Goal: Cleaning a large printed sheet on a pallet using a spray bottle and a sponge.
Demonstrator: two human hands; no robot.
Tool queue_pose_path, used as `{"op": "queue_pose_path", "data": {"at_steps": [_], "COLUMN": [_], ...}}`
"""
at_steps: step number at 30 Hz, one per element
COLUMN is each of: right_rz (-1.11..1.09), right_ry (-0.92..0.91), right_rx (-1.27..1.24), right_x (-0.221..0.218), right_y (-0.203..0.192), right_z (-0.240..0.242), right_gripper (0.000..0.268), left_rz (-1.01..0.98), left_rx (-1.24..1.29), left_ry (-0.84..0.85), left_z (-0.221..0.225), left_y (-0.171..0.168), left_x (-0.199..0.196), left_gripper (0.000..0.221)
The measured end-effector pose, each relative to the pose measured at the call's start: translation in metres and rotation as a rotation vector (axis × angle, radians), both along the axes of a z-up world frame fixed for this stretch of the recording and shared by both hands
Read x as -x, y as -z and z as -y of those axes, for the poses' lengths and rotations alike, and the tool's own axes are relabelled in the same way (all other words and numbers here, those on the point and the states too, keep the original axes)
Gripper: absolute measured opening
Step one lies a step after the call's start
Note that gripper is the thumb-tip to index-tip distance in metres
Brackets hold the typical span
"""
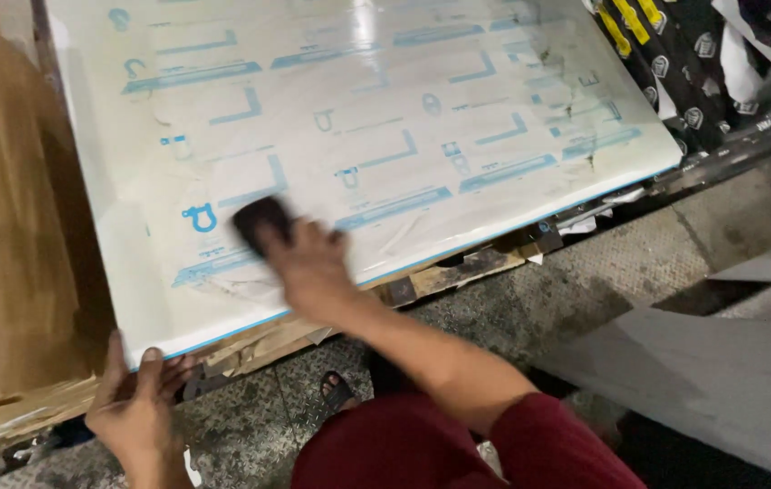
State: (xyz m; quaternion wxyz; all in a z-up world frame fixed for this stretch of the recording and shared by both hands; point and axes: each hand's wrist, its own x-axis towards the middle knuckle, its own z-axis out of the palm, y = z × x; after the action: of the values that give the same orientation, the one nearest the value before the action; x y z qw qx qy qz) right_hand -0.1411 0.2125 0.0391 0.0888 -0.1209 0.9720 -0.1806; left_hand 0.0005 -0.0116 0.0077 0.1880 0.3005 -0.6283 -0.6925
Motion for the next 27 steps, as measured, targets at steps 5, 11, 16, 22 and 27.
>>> {"op": "queue_pose_path", "data": {"at_steps": [5,11,16,22,27], "right_rz": [0.12,-0.224,-0.235,-0.086,-0.092], "right_ry": [-0.357,0.506,0.611,-0.037,-0.066], "right_rx": [-0.001,-0.392,-0.301,-0.152,-0.115], "right_x": [-0.027,0.052,0.064,-0.014,0.044], "right_y": [-0.048,0.046,0.064,0.01,0.018], "right_z": [-0.035,-0.364,-0.327,-0.111,-0.233], "right_gripper": [0.079,0.053,0.065,0.065,0.065], "left_rz": [0.026,-0.049,0.011,-0.017,0.065], "left_rx": [0.043,-0.011,0.009,0.055,0.033], "left_ry": [-0.062,-0.047,-0.043,-0.07,0.035], "left_z": [-0.005,0.004,-0.001,-0.007,0.032], "left_y": [-0.01,0.0,-0.008,-0.003,0.025], "left_x": [0.005,-0.002,0.001,0.001,-0.001], "left_gripper": [0.054,0.055,0.056,0.056,0.058]}}
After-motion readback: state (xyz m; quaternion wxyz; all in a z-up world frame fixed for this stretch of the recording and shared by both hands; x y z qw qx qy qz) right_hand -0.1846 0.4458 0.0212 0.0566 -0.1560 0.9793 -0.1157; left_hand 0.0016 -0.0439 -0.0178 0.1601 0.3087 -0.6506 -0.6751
